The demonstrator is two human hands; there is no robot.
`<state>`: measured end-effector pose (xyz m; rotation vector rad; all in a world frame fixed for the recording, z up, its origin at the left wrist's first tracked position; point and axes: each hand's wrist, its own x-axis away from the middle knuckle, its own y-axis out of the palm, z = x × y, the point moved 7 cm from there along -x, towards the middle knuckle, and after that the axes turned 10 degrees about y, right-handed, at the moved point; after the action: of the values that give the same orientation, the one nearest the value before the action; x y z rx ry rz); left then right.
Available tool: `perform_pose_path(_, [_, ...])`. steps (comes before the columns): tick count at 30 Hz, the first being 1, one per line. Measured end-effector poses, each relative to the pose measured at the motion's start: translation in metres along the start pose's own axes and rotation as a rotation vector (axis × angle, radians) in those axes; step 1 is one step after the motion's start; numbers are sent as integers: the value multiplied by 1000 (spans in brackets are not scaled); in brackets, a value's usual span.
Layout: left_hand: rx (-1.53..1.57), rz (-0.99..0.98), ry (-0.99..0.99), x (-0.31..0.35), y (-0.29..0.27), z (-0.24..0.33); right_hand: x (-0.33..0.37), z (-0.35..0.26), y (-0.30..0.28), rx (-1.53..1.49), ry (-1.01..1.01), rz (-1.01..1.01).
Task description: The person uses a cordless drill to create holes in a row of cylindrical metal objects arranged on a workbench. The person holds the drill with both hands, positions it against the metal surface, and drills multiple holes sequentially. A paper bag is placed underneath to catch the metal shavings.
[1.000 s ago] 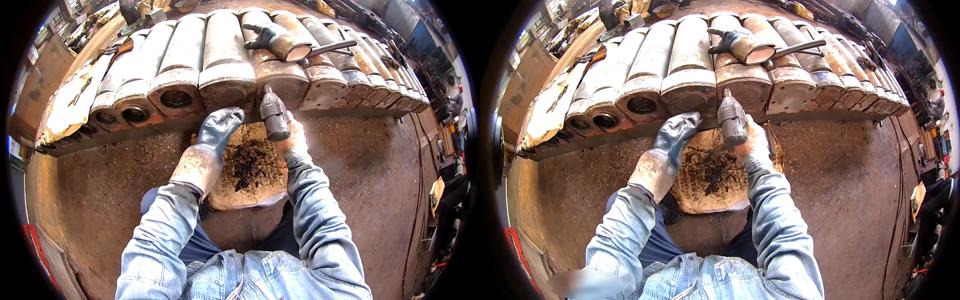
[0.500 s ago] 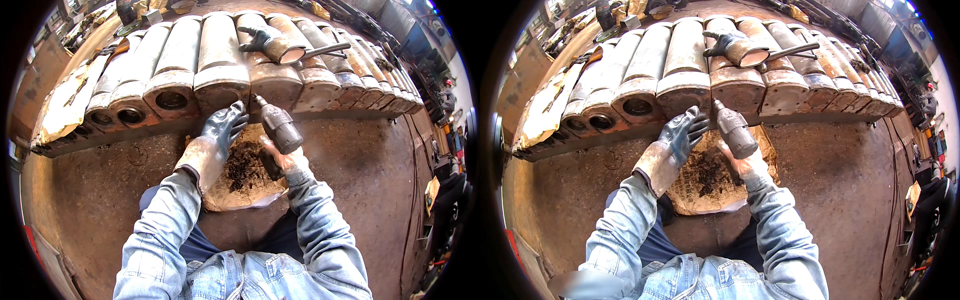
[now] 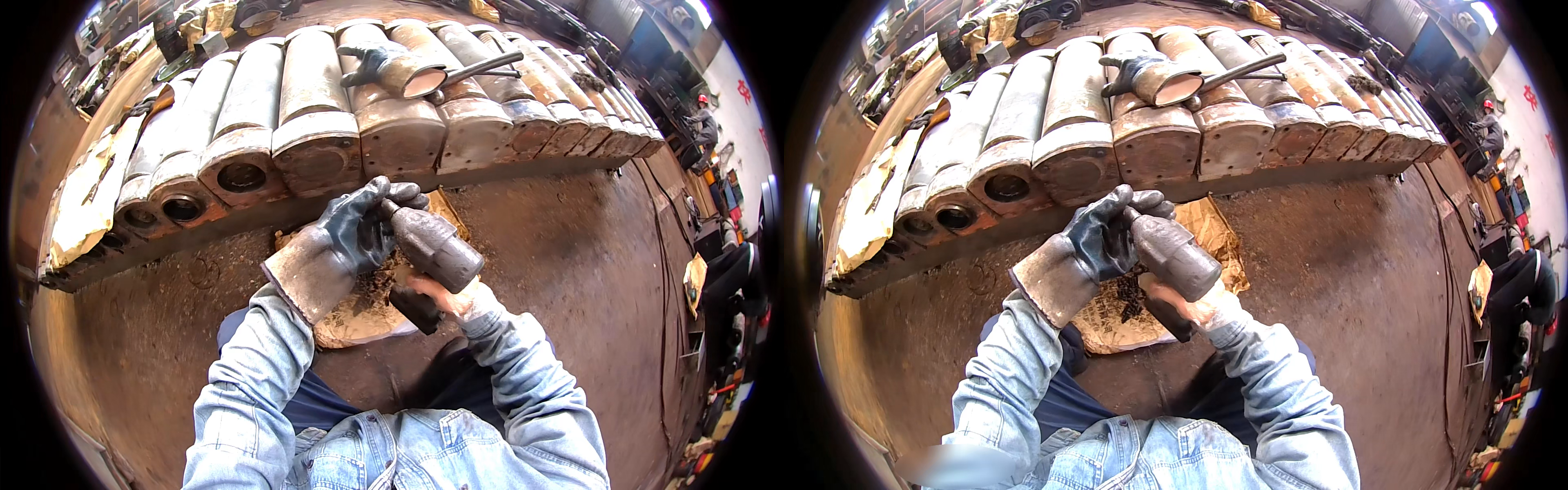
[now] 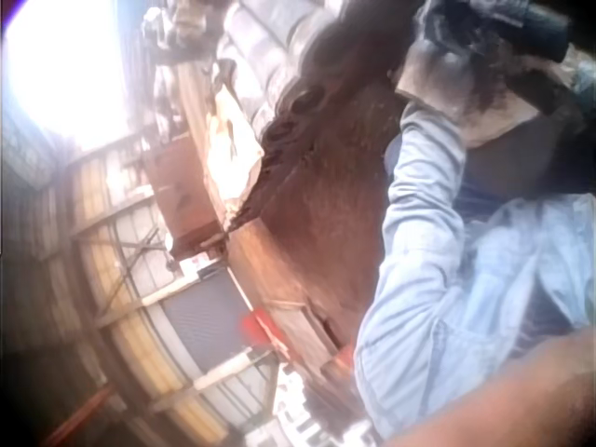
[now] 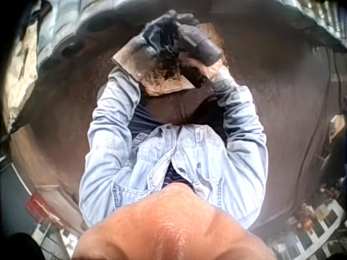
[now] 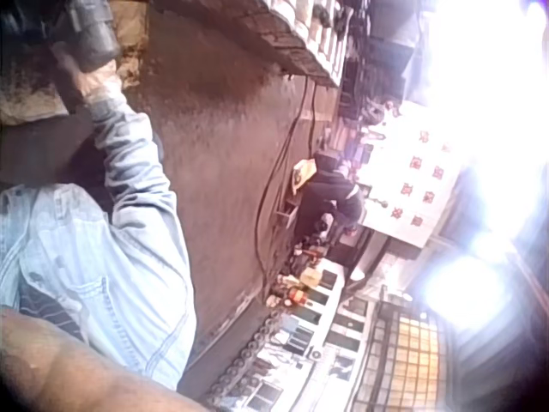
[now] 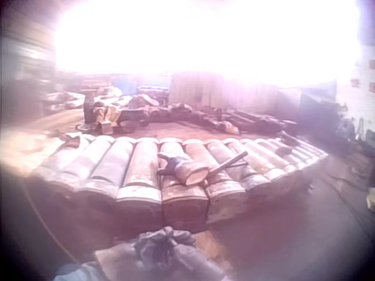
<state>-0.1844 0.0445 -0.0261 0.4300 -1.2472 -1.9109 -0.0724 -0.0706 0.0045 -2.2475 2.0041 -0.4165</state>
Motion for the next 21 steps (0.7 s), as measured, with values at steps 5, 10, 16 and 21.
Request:
perform_pose_path(5, [41,-201,53,0,21,-5,11,9,-8,-119,113,-26])
perform_pose_path(10, [12,-327,103,4,36,0,5,14,-9,-211,-109,-70])
perform_pose_path(16, [-84,-259,301,-2,27,10,0,14,-3,-239,29,-59])
perform_pose_path(21, [-203,-189,421,-9,6,15,-5,-14,-6,-119,-464,43])
